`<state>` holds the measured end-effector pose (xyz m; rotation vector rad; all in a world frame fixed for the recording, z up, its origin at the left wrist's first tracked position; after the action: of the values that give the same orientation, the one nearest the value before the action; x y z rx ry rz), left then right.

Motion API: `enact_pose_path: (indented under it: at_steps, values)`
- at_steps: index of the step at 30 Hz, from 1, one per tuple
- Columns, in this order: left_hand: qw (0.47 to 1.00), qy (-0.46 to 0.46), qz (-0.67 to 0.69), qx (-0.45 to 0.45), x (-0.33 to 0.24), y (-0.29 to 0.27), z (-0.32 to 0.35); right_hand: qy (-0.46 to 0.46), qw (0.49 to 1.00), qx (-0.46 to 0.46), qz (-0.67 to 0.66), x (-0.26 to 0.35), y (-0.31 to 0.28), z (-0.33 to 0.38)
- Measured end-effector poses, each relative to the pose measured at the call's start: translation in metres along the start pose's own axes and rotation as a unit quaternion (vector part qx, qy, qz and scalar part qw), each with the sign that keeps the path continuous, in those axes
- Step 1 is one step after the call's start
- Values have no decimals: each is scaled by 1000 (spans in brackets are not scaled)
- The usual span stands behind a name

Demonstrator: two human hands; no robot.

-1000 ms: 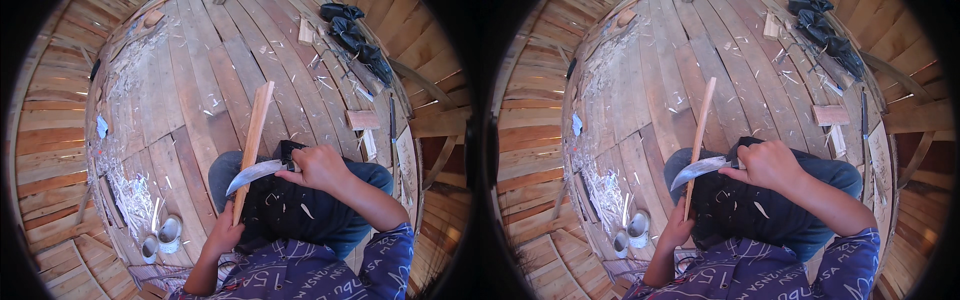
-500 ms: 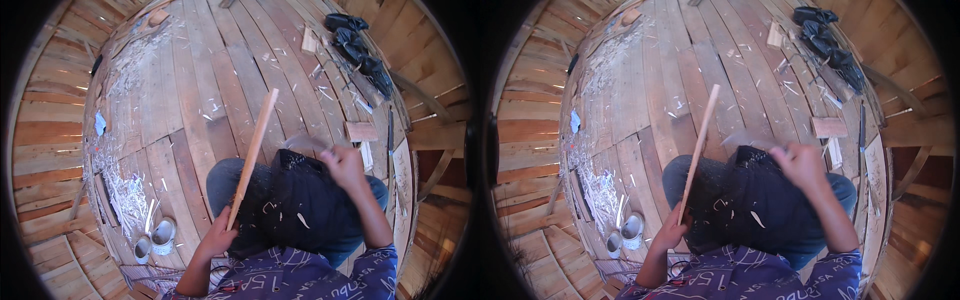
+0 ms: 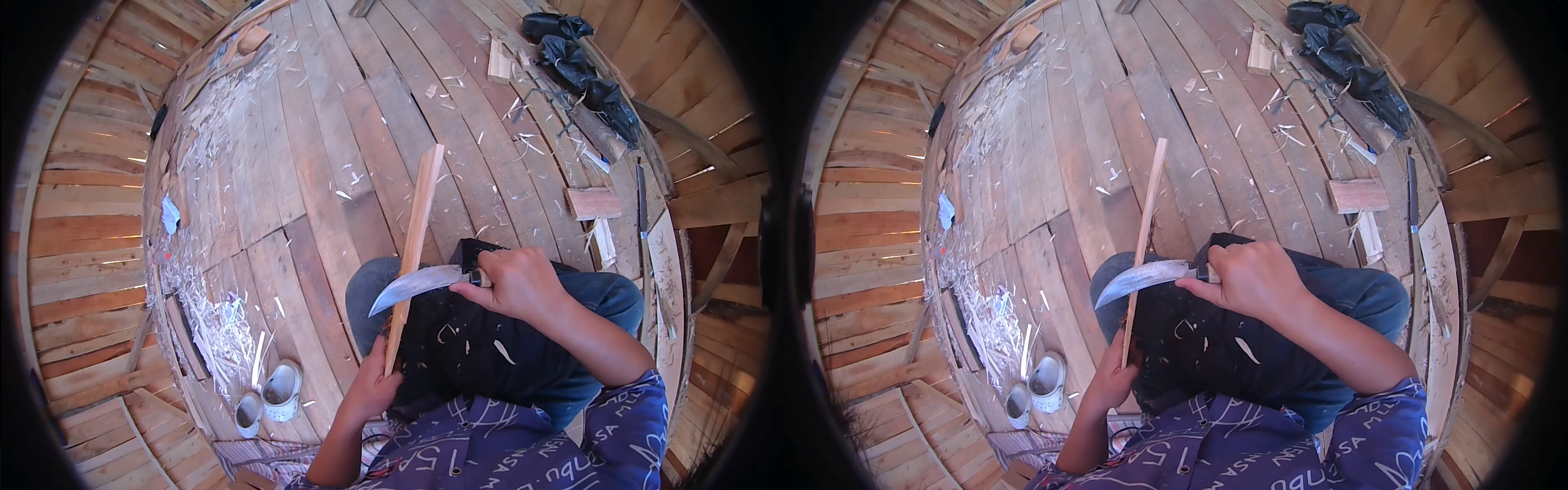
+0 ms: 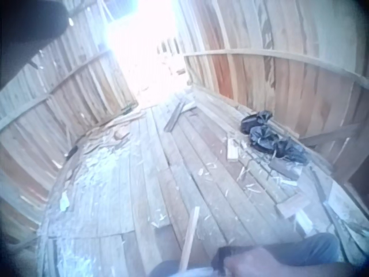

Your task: The person shaves and carves pieces of wood using a knife while sitting on a wooden floor.

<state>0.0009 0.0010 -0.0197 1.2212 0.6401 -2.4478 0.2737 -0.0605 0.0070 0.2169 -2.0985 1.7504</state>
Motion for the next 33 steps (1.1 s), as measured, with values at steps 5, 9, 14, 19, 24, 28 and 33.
enact_pose_path:
  at_steps: [5,9,14,19,24,28,33]
  values:
    - [1000,21,2,0,12,-3,1,-7,999,37,10,-1,-7,-8]
    - [999,2,-30,-20,1,-5,4,144,984,-95,36,-81,-18,-62]
    - [998,-12,63,6,19,2,-2,456,844,-279,49,-317,-37,-6]
    - [1000,-1,11,2,10,-1,-2,343,931,-97,-78,-144,27,48]
    - [996,-16,82,30,11,-5,1,274,942,-89,-174,-67,14,53]
    - [998,14,67,11,6,1,2,131,983,-41,-120,-16,-6,24]
    - [997,-5,64,49,12,-9,2,79,996,-17,-29,-29,9,-13]
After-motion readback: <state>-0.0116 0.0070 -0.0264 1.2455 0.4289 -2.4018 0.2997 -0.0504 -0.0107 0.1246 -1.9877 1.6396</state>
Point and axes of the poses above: each hand's wrist, its own z-axis away from the middle knuckle, its own y-axis out of the palm, x = y × z, the point moved 2 cm from there along -z, towards the middle knuckle, and after that the axes turned 2 degrees about z, right-handed, at the moved point
